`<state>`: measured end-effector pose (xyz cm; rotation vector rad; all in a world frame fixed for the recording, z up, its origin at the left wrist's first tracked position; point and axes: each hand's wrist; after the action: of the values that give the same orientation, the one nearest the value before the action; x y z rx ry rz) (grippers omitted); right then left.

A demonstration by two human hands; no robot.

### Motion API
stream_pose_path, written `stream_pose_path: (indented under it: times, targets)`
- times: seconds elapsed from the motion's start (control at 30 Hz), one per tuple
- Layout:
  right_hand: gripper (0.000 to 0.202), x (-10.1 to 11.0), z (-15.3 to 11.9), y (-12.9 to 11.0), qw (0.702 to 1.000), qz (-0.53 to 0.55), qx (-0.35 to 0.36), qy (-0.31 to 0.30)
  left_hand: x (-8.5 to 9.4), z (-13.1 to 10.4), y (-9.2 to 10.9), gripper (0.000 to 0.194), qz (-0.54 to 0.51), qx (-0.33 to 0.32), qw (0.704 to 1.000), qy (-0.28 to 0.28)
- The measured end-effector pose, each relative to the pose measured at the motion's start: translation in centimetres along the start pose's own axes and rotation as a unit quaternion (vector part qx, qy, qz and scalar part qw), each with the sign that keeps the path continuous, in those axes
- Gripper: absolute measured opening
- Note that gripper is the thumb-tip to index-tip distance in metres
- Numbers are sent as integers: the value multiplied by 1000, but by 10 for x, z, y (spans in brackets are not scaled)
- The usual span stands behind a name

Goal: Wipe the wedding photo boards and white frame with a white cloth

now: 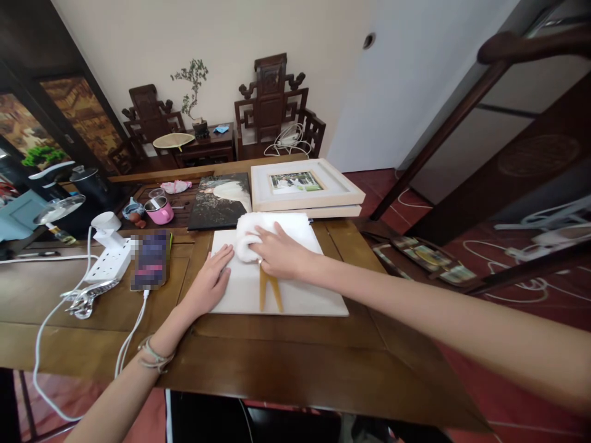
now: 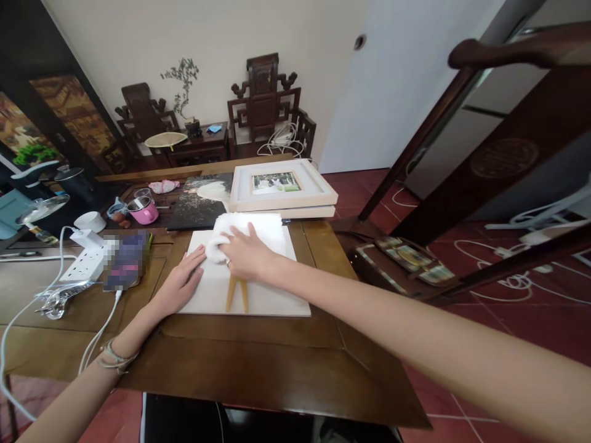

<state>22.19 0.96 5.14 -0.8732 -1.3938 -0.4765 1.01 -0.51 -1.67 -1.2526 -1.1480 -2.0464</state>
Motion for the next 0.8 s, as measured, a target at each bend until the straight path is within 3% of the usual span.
stream_pose_path:
  times: [0.13,0.37,0.47,0.8]
  targets:
    - [47,-6,-7,-9,1000,-5,6,-14,1,0,0,46,-4,0,1000,-1]
    - [41,-18,-67,-55,992,34,72,-100,1,0,0,46,0,-2,1000,-7]
    - [41,-16,-74,-63,990,59,67,-106,0,0,0,46,0,-3,1000,-3]
    - [46,-5,3,-23,999,5,-33,6,4,1,4,47,-16,8,1000,-8]
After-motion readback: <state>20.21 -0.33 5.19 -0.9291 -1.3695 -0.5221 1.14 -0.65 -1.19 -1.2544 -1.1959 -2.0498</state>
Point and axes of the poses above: each hand's wrist, its own z-axis towards the middle knuckle, its own x-axis out of the back of the hand, y = z × x, and after that the axes turned 8 degrees about z, right-handed
